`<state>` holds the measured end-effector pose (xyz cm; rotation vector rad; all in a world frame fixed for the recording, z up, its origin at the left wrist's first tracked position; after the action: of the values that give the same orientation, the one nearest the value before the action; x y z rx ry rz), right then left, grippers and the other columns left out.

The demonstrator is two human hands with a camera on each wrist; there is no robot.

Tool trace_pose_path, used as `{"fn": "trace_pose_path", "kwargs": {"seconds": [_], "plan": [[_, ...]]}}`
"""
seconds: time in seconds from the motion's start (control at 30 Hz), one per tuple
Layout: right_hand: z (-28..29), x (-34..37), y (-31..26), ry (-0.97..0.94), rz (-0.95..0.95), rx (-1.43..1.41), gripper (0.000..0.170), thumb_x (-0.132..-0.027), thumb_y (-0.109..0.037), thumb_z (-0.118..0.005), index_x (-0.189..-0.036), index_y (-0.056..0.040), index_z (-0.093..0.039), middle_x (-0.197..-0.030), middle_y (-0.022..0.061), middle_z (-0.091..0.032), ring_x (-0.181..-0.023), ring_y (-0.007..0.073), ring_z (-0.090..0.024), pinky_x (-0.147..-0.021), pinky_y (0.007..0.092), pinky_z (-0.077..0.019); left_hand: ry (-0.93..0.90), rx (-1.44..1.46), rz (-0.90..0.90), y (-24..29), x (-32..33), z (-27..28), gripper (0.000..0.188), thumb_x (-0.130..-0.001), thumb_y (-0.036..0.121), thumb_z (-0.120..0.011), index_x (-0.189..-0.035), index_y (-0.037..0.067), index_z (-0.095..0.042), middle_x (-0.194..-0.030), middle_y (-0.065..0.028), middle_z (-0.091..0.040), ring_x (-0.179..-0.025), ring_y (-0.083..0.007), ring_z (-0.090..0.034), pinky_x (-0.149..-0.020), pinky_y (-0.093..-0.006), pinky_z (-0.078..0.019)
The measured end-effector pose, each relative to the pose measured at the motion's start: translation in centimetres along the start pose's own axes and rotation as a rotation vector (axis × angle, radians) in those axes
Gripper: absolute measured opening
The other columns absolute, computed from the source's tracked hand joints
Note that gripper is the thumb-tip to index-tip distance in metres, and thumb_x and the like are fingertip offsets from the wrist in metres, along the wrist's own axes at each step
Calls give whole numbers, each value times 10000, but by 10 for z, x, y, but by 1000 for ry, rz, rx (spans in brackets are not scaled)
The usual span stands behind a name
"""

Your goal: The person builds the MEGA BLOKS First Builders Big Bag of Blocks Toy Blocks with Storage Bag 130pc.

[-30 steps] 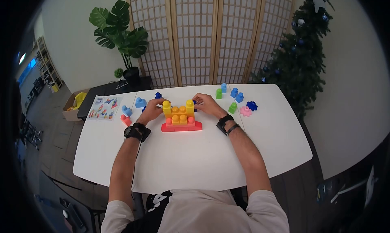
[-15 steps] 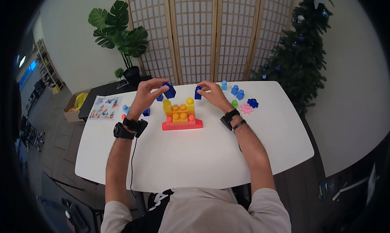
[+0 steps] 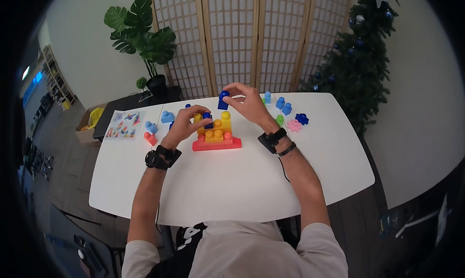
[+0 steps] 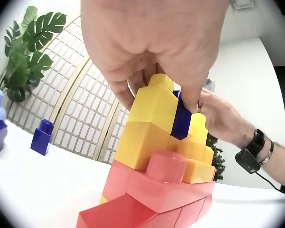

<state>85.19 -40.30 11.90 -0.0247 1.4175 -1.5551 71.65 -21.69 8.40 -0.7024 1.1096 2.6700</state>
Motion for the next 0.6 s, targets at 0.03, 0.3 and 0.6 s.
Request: {"fn": "trace_pose_path", "kwargs": {"seconds": [0.03,0.3,0.6], "plan": [[-4,1,-6,-17,25,-19,251,-979,-100,-773,-1215,-32,-720,-1120,93,-777,-1084,189,-755,-931,334,-627,-14,11,22,-1,0,-1,335,-933,205,-860,-1182,5,-759,-1089,-100,-791,-948,-197,-723,-882,-293,-575],[-45,24,7,-256,97,251,270,-979,-150,-778,-1192,-6,-696,-1124,134,-754,-1074,233,-741,-976,363,-576,2,59,15,-12,2,-3,391,-894,215,-899,-1180,-4,-747,-1068,-102,-785,-948,-186,-733,-880,-295,-585],[-58,35,18,-224,126,190,316,-1047,-180,-639,-1313,-36,-546,-1269,180,-664,-1155,381,-679,-1003,446,-536,1,232,111,-27,8,-19,355,-881,155,-916,-1141,29,-710,-1022,-18,-743,-921,-94,-691,-852,-257,-585]]}}
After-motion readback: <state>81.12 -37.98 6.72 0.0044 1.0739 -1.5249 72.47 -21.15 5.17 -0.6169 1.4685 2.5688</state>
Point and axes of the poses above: each hand's wrist, its own x-axis away from the middle knuckle, its own z-axis out of the back of the hand, y = z × x, the point moved 6 cm from there along -x, towards the middle knuckle
